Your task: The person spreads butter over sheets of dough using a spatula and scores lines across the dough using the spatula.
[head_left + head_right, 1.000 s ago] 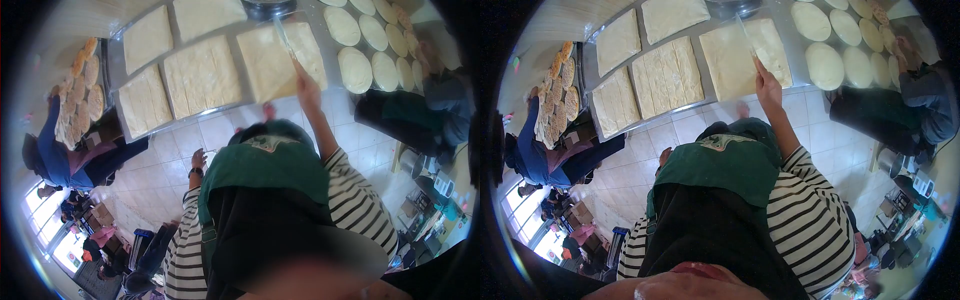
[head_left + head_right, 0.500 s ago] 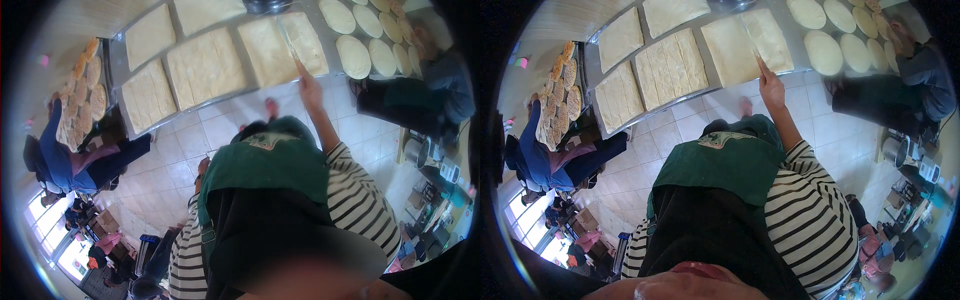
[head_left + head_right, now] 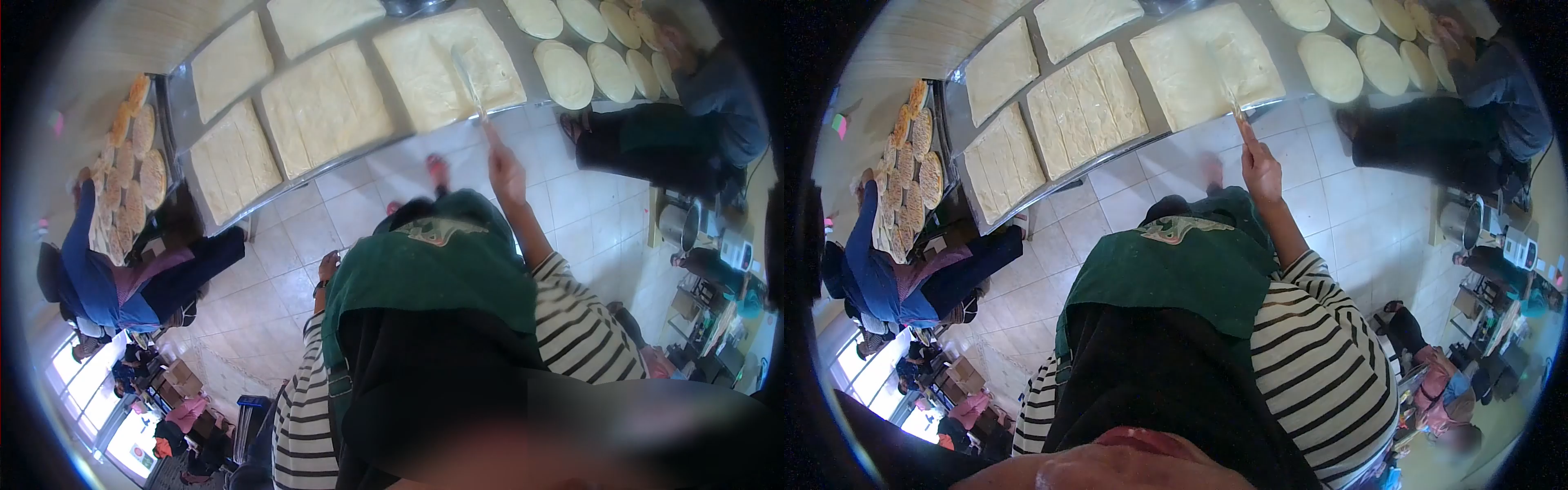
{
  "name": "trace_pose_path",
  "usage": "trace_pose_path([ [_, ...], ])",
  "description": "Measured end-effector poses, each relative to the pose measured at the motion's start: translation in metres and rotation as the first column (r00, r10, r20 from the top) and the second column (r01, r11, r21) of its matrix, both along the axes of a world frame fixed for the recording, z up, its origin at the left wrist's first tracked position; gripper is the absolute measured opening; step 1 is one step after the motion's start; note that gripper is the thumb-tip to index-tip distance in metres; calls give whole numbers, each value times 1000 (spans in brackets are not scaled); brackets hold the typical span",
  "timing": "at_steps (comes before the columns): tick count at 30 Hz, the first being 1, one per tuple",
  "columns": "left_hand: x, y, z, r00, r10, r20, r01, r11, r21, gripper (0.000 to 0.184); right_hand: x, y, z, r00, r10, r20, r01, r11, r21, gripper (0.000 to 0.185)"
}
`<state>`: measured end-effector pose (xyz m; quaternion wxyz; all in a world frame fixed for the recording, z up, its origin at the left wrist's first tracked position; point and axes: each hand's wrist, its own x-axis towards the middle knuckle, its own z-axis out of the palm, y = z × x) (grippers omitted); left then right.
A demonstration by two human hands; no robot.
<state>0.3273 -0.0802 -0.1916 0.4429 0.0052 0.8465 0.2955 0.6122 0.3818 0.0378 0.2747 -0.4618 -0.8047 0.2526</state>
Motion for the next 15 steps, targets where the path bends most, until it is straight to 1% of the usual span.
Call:
trace_pose_path([
  [1, -1, -1, 0, 1000, -4, 1, 4, 1000, 0, 37, 3, -6, 3, 998, -19, 68, 25, 996, -85, 33],
  [2, -2, -1, 0, 1000, -22, -15, 22, 999, 26, 38, 6, -11, 4, 997, -22, 68, 28, 996, -85, 33],
  [4, -7, -3, -7, 999, -43, -33, 44, 998, 53, 39, 12, -19, 2, 999, -34, -1, 34, 998, -53, 30],
  [6, -15, -6, -19, 980, -195, -51, 198, 976, 86, 39, 19, -28, 1, 999, -41, -12, 40, 998, -43, 29],
  [7, -17, -8, -24, 979, -196, -51, 200, 976, 87, 39, 22, -31, 1, 999, -45, -23, 44, 998, -33, 28],
  [8, -17, -9, -27, 937, -313, -153, 328, 941, 84, 39, 27, -35, 1, 999, -46, -23, 45, 998, -32, 28],
  [9, -17, -8, -28, 871, -420, -254, 450, 891, 68, 39, 32, -38, 2, 999, -31, 34, 32, 999, -31, 38],
  [10, -17, -6, -25, 871, -421, -254, 451, 890, 70, 39, 37, -42, 3, 996, -15, 91, 18, 999, -30, 50],
  [11, -16, 1, -15, 954, -279, -114, 287, 955, 68, 39, 40, -45, 5, 996, -16, 91, 19, 999, -28, 50],
  [12, -16, 3, -12, 993, -119, 25, 118, 992, 41, 38, 43, -48, 8, 995, -9, 94, 13, 999, -46, 51],
  [13, -16, 5, -11, 992, -120, 25, 119, 992, 43, 38, 46, -50, 11, 995, -2, 97, 8, 998, -63, 51],
  [15, -14, 7, -11, 997, -67, 28, 62, 988, 138, 35, 55, -57, 11, 994, 1, 107, 4, 999, -53, 52],
])
